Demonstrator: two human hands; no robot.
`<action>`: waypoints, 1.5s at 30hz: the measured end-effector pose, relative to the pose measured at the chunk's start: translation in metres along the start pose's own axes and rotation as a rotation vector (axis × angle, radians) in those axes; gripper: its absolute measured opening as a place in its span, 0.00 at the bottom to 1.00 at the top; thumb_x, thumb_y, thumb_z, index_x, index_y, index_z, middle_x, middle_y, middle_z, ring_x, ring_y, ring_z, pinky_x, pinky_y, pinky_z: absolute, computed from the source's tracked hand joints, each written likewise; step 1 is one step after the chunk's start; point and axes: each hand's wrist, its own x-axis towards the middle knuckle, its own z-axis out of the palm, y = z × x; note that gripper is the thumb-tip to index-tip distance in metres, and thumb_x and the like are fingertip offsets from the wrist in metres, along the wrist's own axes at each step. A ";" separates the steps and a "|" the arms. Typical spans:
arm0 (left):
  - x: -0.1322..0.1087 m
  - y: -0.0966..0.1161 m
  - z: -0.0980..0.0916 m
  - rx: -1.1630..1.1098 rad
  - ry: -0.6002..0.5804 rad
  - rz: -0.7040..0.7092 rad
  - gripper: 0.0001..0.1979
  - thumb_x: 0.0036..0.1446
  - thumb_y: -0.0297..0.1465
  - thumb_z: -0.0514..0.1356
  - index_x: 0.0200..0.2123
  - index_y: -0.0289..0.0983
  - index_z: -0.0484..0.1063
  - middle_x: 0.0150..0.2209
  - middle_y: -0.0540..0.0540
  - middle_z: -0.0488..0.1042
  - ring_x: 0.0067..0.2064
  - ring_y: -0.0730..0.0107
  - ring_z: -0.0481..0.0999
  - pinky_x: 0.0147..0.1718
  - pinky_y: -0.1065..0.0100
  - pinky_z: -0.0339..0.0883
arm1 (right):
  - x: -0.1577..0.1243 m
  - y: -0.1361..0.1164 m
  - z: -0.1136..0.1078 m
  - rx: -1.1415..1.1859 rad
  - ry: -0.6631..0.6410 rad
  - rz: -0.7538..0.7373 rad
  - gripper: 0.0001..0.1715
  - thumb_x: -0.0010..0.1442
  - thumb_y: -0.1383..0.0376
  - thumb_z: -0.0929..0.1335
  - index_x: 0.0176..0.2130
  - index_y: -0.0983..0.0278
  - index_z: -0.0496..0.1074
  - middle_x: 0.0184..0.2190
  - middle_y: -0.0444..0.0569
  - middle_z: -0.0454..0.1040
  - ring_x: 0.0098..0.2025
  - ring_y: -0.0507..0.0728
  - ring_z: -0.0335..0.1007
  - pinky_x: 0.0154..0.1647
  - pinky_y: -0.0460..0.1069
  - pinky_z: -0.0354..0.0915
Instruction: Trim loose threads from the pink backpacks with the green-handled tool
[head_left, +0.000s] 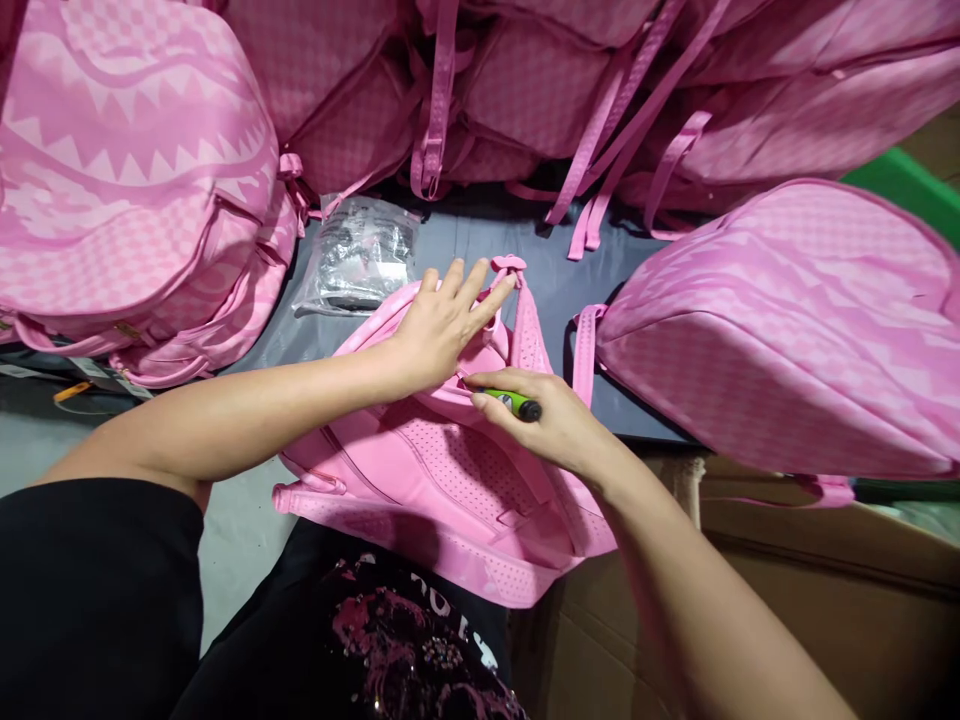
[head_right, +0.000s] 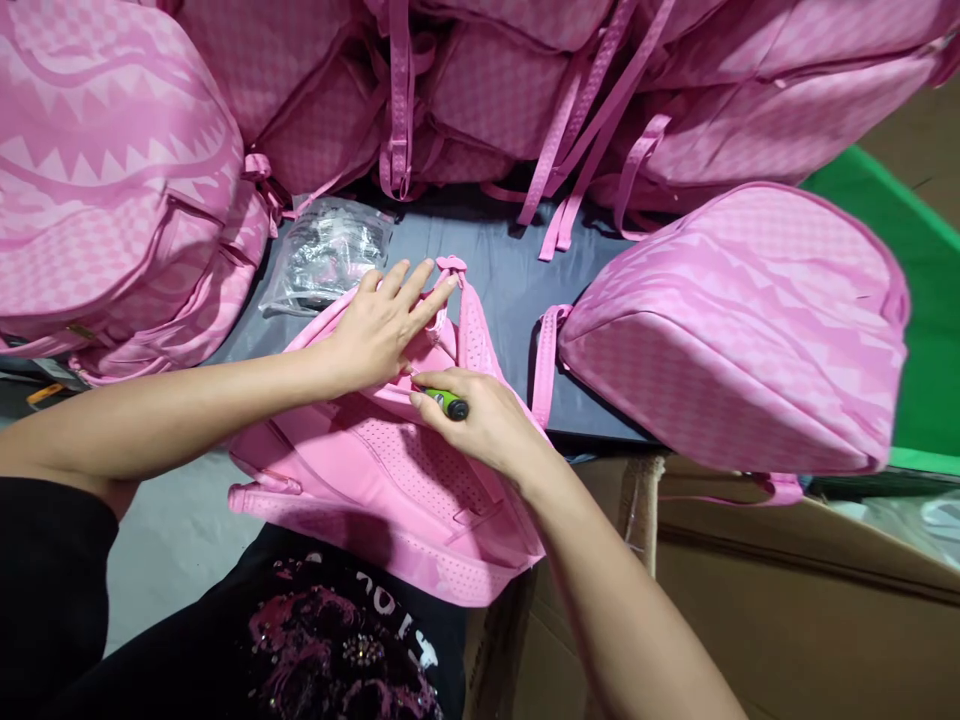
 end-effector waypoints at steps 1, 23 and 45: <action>0.003 0.000 0.001 0.007 -0.011 -0.007 0.49 0.59 0.36 0.63 0.74 0.34 0.39 0.73 0.31 0.44 0.71 0.39 0.50 0.64 0.47 0.52 | 0.003 0.002 -0.003 -0.015 -0.041 0.006 0.19 0.65 0.58 0.66 0.50 0.62 0.79 0.49 0.51 0.80 0.49 0.61 0.78 0.54 0.58 0.72; 0.024 -0.002 0.002 0.052 -0.111 0.031 0.46 0.60 0.33 0.61 0.74 0.32 0.38 0.70 0.31 0.52 0.58 0.47 0.65 0.56 0.53 0.59 | 0.005 0.015 0.004 -0.117 0.049 0.119 0.11 0.63 0.61 0.65 0.44 0.62 0.73 0.39 0.53 0.79 0.39 0.60 0.77 0.42 0.54 0.71; 0.018 -0.002 0.008 0.001 -0.038 0.007 0.39 0.64 0.31 0.54 0.74 0.33 0.41 0.70 0.34 0.54 0.60 0.47 0.64 0.60 0.50 0.55 | 0.013 0.009 -0.004 -0.226 0.016 -0.016 0.15 0.62 0.65 0.67 0.47 0.60 0.80 0.43 0.49 0.82 0.39 0.60 0.81 0.42 0.54 0.74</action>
